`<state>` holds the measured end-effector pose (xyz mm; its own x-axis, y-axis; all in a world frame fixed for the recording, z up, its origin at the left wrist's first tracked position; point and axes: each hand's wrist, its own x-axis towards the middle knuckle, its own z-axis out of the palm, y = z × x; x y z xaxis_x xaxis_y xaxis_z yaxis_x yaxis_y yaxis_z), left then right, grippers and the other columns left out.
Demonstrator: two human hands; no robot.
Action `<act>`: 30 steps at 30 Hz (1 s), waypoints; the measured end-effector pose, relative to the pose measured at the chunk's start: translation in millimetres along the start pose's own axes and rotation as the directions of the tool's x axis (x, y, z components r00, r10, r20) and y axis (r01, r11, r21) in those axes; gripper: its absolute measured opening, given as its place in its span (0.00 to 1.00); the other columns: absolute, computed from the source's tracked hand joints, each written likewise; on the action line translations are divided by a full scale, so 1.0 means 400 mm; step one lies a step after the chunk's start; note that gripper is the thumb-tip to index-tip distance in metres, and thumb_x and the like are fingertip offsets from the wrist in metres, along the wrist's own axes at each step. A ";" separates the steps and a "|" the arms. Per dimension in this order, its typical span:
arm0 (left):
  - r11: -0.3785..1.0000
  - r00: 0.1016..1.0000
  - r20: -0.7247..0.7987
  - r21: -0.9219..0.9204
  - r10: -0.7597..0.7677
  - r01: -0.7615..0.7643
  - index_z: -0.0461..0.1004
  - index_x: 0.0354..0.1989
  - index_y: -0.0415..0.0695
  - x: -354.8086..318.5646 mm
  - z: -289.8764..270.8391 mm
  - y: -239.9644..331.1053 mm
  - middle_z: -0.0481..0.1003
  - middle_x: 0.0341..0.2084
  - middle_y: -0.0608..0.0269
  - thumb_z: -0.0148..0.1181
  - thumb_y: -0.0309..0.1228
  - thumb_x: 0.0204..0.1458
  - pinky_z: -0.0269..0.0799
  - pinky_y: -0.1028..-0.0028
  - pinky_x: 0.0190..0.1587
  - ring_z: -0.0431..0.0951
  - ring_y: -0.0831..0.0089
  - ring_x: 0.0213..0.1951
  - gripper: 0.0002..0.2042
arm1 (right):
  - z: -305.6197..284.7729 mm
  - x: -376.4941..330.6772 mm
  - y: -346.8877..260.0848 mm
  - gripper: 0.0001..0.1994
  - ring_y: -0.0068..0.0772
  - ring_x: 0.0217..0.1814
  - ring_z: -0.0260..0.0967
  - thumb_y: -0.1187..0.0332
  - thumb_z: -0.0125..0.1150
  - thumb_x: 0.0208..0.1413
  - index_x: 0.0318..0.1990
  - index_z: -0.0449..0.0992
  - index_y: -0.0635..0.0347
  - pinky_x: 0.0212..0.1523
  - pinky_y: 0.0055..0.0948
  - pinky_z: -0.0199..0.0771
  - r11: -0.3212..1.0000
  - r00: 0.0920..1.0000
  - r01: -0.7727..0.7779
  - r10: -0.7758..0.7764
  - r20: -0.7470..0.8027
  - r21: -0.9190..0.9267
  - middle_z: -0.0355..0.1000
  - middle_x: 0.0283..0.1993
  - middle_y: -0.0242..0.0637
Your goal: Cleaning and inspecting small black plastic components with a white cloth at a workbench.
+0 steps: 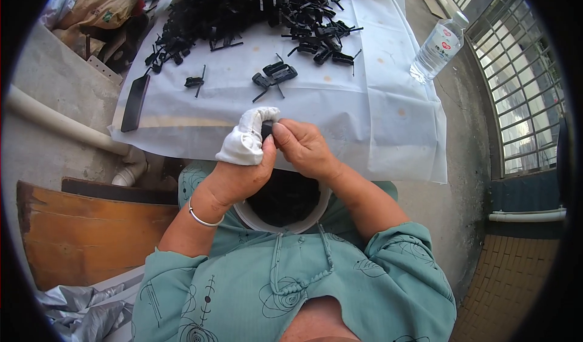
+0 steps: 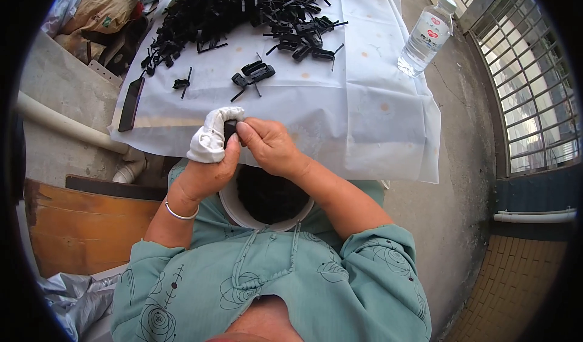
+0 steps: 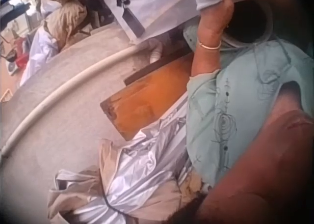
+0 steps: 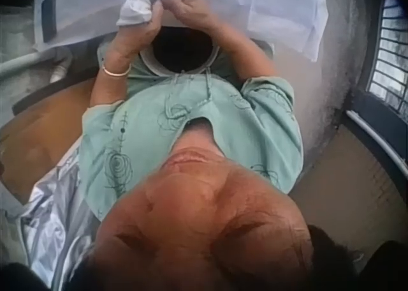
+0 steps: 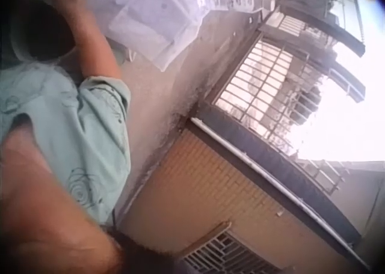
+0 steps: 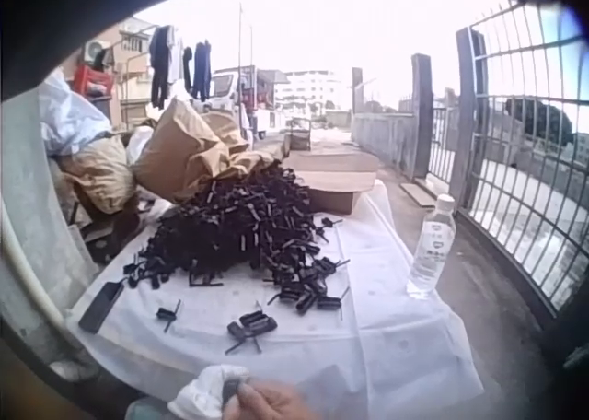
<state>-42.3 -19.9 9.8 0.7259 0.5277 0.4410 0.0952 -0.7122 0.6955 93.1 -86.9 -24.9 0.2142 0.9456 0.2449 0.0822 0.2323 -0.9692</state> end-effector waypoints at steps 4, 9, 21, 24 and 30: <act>0.986 0.990 -0.139 0.158 -0.037 0.059 0.64 0.47 0.34 -0.004 -0.003 -0.011 0.72 0.35 0.47 0.54 0.22 0.45 0.71 0.67 0.39 0.74 0.52 0.34 0.19 | -0.028 0.015 -0.009 0.08 0.13 0.25 0.55 0.65 0.53 0.56 0.34 0.70 0.60 0.25 0.18 0.57 0.978 0.982 0.162 -0.173 -0.077 -0.132 0.61 0.24 0.23; 0.933 0.990 -0.125 0.359 0.070 -0.021 0.68 0.44 0.36 -0.016 -0.007 -0.026 0.74 0.30 0.52 0.58 0.22 0.42 0.72 0.65 0.35 0.75 0.55 0.32 0.18 | 0.012 0.025 0.005 0.12 0.12 0.25 0.54 0.69 0.56 0.53 0.43 0.66 0.62 0.25 0.16 0.57 0.996 0.996 -0.083 0.084 0.020 -0.027 0.62 0.29 0.25; 0.862 0.998 -0.050 0.507 0.031 -0.001 0.67 0.45 0.36 -0.012 0.011 -0.007 0.74 0.29 0.52 0.57 0.22 0.42 0.71 0.65 0.32 0.74 0.55 0.29 0.18 | 0.020 0.046 -0.015 0.10 0.13 0.24 0.55 0.76 0.49 0.50 0.41 0.64 0.61 0.22 0.15 0.55 0.886 0.965 -0.261 0.247 0.084 0.384 0.62 0.30 0.26; 0.996 0.990 -0.140 0.085 0.031 -0.020 0.66 0.46 0.35 -0.017 0.014 -0.028 0.74 0.33 0.54 0.54 0.21 0.47 0.73 0.70 0.35 0.76 0.64 0.31 0.16 | 0.003 0.051 -0.006 0.10 0.12 0.25 0.57 0.76 0.49 0.50 0.41 0.64 0.60 0.23 0.15 0.56 0.917 0.968 -0.248 0.223 0.116 0.312 0.63 0.30 0.25; 0.584 0.904 0.256 -0.696 -0.342 0.418 0.63 0.48 0.34 -0.007 -0.043 -0.020 0.71 0.38 0.60 0.48 0.23 0.54 0.71 0.76 0.41 0.72 0.78 0.37 0.13 | -0.005 0.034 -0.011 0.09 0.14 0.27 0.59 0.71 0.52 0.53 0.41 0.65 0.63 0.26 0.17 0.61 0.998 0.998 -0.061 0.061 0.025 0.021 0.64 0.26 0.26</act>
<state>-56.7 -7.8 12.6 0.7979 0.6025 0.0158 -0.1156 0.1272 0.9851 97.5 -75.6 -17.3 0.1940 0.9634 0.1849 0.0486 0.1788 -0.9827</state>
